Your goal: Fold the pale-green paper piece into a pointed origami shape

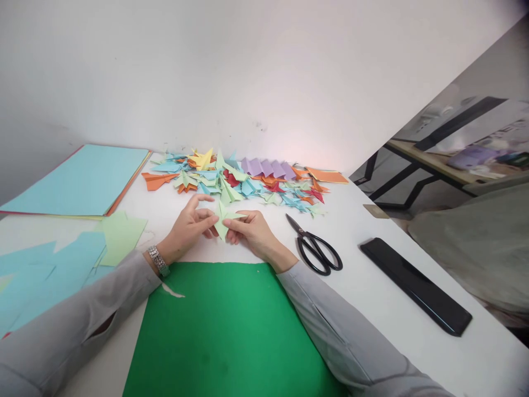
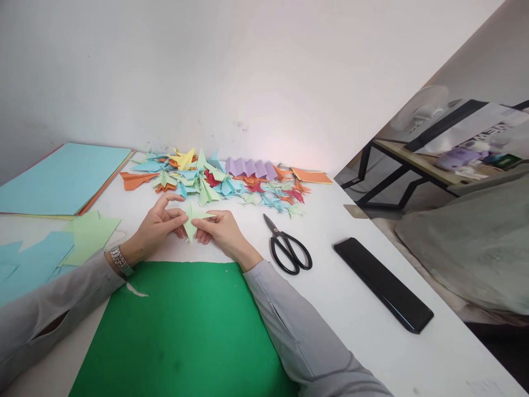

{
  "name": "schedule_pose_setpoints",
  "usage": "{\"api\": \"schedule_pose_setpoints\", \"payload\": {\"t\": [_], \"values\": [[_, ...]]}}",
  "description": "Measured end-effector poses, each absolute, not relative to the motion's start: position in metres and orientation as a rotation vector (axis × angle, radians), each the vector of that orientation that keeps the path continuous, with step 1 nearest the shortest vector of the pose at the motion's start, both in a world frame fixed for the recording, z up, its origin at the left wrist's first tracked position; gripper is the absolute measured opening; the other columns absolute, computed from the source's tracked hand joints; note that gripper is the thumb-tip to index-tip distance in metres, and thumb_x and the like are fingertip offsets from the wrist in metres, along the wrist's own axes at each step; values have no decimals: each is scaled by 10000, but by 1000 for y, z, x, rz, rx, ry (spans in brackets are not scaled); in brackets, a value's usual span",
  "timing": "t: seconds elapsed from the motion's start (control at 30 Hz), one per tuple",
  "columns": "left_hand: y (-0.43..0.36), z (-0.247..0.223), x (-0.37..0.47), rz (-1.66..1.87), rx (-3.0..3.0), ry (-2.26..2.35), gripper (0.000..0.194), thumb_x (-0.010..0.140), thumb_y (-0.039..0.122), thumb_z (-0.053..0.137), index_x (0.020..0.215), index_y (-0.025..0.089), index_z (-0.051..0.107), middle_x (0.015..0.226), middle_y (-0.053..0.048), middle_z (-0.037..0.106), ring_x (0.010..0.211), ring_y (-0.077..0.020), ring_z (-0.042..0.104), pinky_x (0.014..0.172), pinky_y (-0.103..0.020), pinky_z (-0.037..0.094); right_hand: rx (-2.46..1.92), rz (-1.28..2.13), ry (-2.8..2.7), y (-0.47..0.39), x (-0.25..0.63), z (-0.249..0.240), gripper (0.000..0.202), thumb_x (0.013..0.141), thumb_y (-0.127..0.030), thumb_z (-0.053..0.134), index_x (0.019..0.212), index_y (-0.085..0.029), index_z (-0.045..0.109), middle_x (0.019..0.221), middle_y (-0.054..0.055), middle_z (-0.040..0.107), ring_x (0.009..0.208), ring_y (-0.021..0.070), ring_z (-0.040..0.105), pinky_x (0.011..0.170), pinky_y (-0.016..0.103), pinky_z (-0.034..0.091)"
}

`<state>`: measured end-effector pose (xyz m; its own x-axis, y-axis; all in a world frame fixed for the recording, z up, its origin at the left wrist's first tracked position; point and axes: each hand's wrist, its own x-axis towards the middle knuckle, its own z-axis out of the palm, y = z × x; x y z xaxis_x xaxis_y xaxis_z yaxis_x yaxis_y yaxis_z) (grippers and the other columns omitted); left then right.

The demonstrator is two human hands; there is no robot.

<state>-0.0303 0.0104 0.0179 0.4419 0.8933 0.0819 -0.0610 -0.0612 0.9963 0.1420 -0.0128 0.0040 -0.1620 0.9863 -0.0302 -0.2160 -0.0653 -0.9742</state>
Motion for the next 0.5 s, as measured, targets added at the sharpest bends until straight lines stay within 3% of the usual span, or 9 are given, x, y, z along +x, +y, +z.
{"api": "schedule_pose_setpoints", "payload": {"t": [0.27,0.37,0.5], "values": [[9,21,-31,859,1544,866,193,702,329,700,766,148,680,589,-10,647,535,-120,593,542,-246,497,-1005,1340,-1029,-13,139,5,354,613,-423,814,523,-168,587,434,-67,485,383,63,430,375,203,426],[8,20,-31,901,1488,901,263,647,308,754,846,142,708,610,-12,662,557,-123,600,537,-246,504,-971,1359,-1028,-13,140,6,349,651,-446,784,576,-166,590,510,-51,534,409,71,493,402,210,458],[10,18,-30,1015,1405,905,329,591,307,802,860,142,709,603,16,617,551,-120,595,486,-235,497,-886,1411,-1037,-15,143,6,302,638,-394,798,792,-194,632,660,-32,623,541,117,618,442,216,496]]}}
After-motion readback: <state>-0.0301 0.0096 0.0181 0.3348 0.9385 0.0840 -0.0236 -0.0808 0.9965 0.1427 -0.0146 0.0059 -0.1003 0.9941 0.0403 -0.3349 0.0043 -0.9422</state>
